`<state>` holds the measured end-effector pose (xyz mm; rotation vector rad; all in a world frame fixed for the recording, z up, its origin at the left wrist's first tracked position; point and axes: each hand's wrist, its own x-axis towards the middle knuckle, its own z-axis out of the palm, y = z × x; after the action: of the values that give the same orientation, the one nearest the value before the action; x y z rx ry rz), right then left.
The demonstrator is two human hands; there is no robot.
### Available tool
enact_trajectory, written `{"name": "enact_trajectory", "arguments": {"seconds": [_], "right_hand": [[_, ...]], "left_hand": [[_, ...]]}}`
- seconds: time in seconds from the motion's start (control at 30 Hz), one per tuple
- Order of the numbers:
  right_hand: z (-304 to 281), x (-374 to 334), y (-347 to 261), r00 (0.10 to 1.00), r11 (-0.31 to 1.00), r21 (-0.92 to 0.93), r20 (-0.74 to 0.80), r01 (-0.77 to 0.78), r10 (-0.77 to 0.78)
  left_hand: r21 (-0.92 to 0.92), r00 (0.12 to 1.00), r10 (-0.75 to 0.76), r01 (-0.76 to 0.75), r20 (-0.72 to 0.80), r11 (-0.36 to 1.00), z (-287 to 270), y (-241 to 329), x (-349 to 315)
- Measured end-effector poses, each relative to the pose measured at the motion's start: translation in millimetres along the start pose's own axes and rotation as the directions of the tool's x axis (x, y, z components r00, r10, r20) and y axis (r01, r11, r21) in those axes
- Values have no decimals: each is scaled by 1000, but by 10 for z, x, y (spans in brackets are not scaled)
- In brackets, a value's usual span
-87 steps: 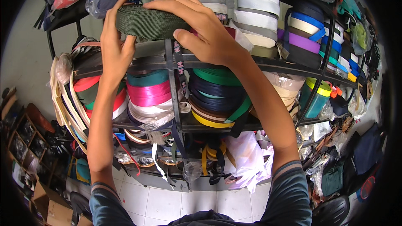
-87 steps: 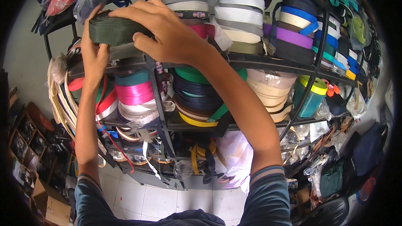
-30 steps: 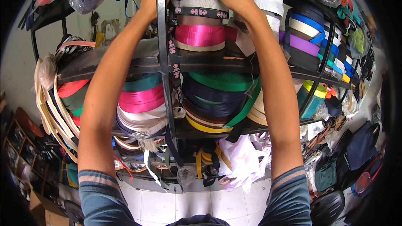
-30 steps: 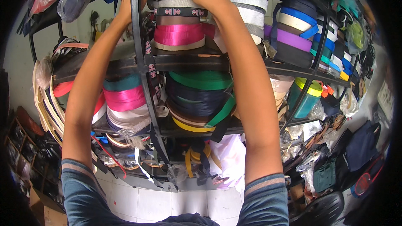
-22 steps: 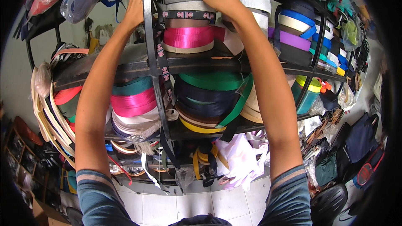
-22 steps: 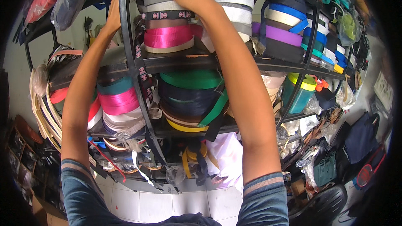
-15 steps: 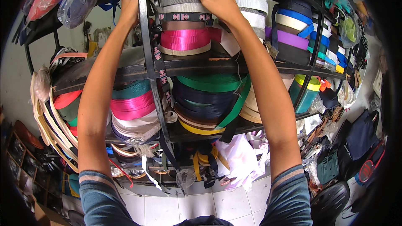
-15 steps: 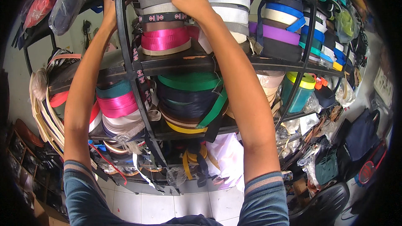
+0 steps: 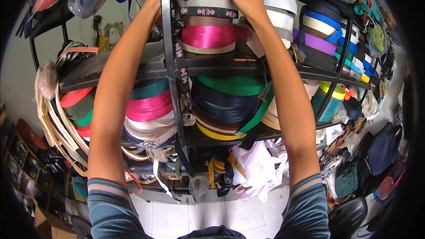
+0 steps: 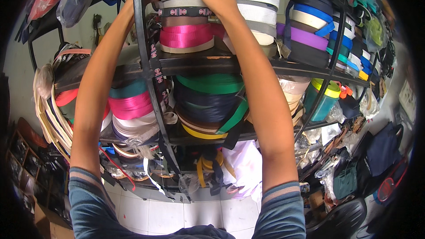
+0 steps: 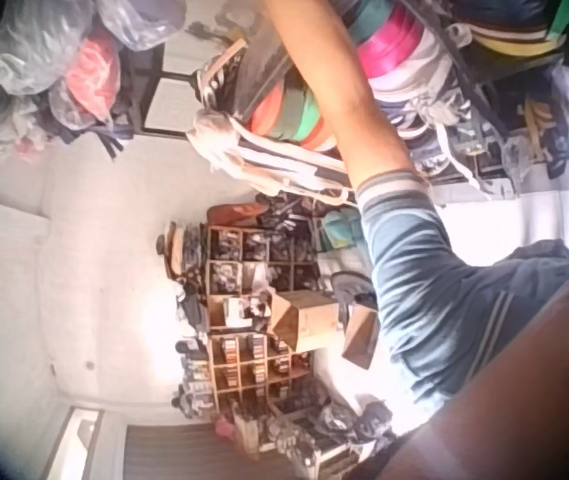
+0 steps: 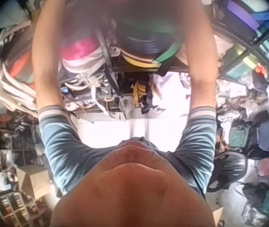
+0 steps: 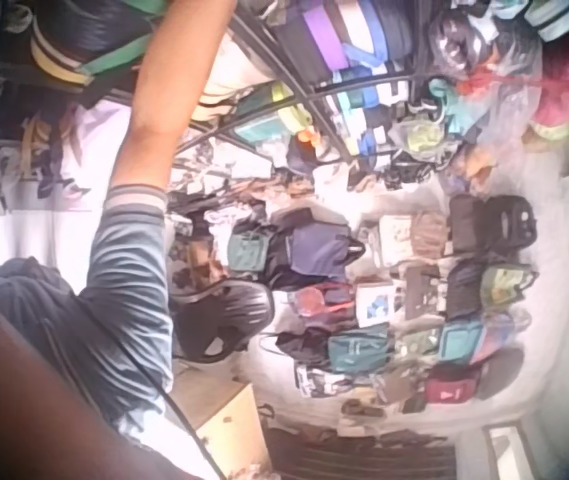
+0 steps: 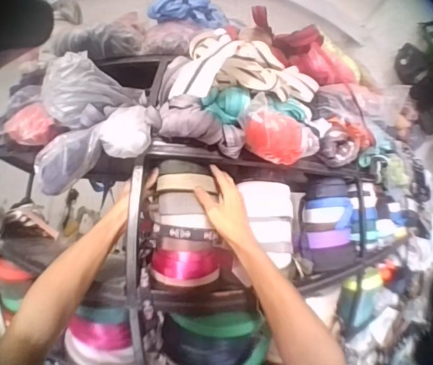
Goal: The person picks up rolls of ribbon from a shelf and a cardboard box, and places them back onto the storage shelves.
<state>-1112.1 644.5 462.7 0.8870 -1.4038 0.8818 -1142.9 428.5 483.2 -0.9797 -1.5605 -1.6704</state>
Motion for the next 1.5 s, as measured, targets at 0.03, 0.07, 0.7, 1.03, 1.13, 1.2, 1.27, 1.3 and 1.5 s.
{"name": "enact_trajectory", "arguments": {"seconds": [0.03, 0.07, 0.7, 1.03, 1.13, 1.2, 1.27, 1.3, 1.5], "right_hand": [[3, 1, -19, 1000, 1000, 16, 13, 17, -18], [4, -15, -37, 1000, 1000, 4, 0, 18, -18], [-493, -939, -605, 995, 938, 333, 44, -95, 85], [-602, -3010, -1515, 861, 370, 795, 350, -481, 368], [-483, -3521, -1860, 731, 205, 712, 590, -672, 344], [-413, -3947, -2088, 601, 144, 587, 742, -797, 298], [-414, -4266, -2434, 469, 81, 464, 851, -882, 236], [-442, -4363, -2653, 395, 23, 399, 896, -917, 202], [-535, -4854, -4079, 138, -49, 133, 984, -990, -113]], "left_hand": [[12, 1000, -11, 11, 23, 1000, 19, 31, 6], [27, 999, -24, 23, 42, 999, 36, 63, 11], [-60, 988, -91, 84, -122, 995, -480, 256, -1020], [250, 832, -197, 368, -519, 895, -255, 863, -4427], [85, 574, -354, 601, -738, 795, -45, 1267, -5499], [-29, 369, -363, 666, -856, 745, 149, 1578, -6215], [-111, 160, -311, 707, -937, 699, 416, 1938, -6831], [-135, 74, -272, 727, -960, 674, 546, 2117, -7115], [-191, -227, -35, 711, -973, 677, 1084, 3228, -8338]]}}
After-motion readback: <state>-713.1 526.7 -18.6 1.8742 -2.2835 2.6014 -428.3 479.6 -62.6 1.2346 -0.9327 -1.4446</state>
